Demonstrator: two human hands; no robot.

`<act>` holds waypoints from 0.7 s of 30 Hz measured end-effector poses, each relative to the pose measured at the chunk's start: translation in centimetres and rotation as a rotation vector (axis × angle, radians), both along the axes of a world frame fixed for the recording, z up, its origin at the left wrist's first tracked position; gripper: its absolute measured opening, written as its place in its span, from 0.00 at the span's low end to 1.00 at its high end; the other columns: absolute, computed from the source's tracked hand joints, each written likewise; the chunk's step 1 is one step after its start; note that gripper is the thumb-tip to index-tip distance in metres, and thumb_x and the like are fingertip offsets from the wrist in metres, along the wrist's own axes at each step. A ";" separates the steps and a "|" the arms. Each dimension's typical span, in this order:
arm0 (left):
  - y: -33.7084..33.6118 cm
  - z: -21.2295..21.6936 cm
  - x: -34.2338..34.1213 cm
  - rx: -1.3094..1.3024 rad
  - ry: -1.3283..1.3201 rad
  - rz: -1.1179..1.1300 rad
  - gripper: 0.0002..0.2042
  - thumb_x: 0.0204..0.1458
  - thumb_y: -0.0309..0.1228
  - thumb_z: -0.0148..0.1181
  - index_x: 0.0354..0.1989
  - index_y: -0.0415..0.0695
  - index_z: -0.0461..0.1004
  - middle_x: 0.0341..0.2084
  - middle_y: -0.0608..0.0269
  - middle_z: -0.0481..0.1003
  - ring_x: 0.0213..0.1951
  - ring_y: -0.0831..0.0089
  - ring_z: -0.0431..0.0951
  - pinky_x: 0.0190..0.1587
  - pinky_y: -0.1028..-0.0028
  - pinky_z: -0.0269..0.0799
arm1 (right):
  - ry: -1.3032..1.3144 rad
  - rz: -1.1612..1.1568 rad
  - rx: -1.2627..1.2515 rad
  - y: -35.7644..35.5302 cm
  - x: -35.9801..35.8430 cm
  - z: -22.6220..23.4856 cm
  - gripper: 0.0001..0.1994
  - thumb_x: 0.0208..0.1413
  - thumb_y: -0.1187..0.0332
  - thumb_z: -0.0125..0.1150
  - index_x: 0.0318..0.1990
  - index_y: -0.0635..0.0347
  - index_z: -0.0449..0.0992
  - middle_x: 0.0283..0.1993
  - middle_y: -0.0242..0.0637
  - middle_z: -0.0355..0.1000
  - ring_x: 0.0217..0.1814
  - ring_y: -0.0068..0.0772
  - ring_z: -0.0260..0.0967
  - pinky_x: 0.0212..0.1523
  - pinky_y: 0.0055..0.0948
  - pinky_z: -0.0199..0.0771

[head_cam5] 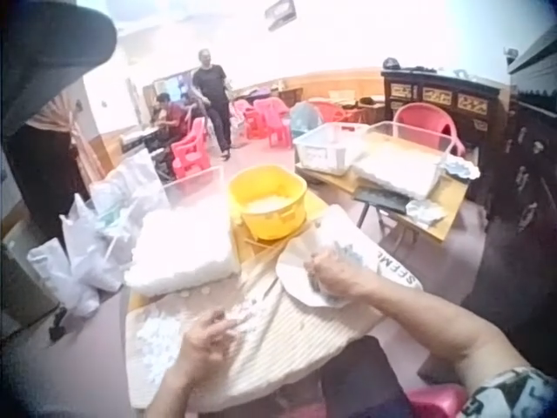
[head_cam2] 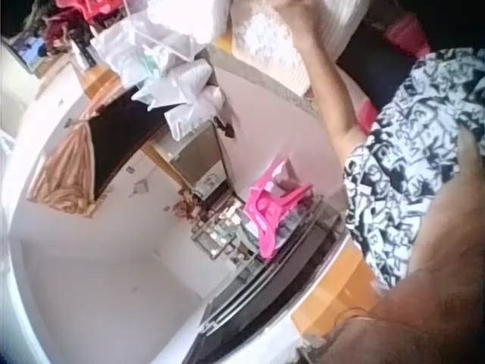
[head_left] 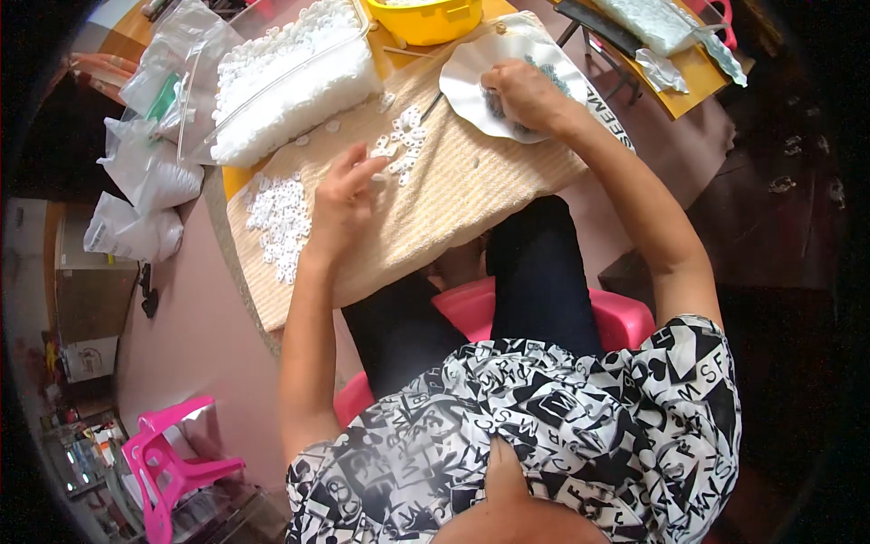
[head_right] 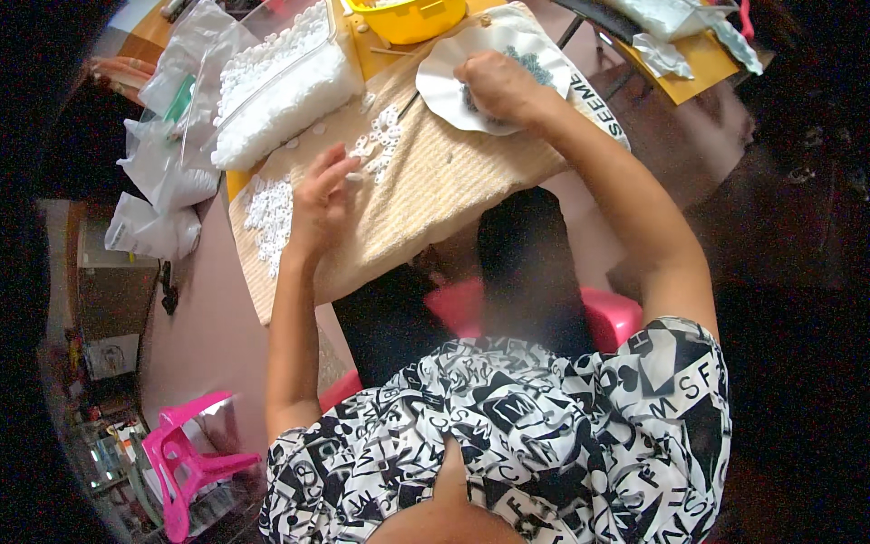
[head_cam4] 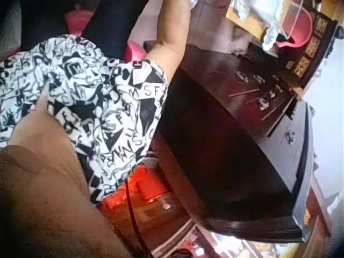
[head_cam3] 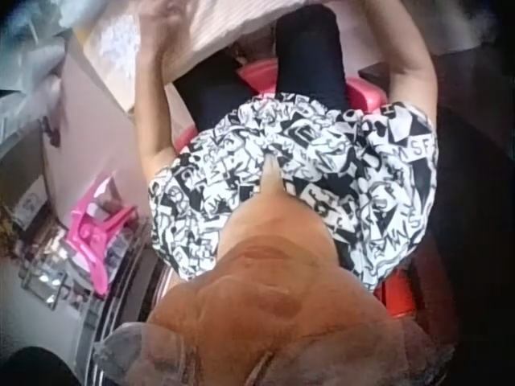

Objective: Assembling small hardware components by hand, joining white plastic parts with small pins.

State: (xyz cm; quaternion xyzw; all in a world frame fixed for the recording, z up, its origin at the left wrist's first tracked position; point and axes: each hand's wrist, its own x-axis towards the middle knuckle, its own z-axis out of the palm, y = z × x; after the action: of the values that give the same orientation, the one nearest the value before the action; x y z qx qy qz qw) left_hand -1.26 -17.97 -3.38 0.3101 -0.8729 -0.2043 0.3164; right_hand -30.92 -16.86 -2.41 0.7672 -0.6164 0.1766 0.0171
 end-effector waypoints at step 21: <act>-2.4 -0.5 -0.9 0.117 0.029 0.220 0.07 0.39 0.21 0.56 0.29 0.40 0.76 0.24 0.58 0.74 0.25 0.70 0.73 0.29 0.76 0.68 | -1.574 -0.141 0.438 6.7 2.0 2.8 0.10 0.54 0.65 0.51 0.32 0.63 0.69 0.24 0.27 0.64 0.22 0.12 0.59 0.19 0.11 0.56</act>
State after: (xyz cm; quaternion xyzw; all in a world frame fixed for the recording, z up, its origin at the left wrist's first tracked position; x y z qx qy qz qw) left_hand -2.16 -20.42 -3.91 0.4191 -0.8155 -0.2234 0.3307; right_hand -28.96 -10.14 0.44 0.3642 -0.5153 0.5372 -0.5596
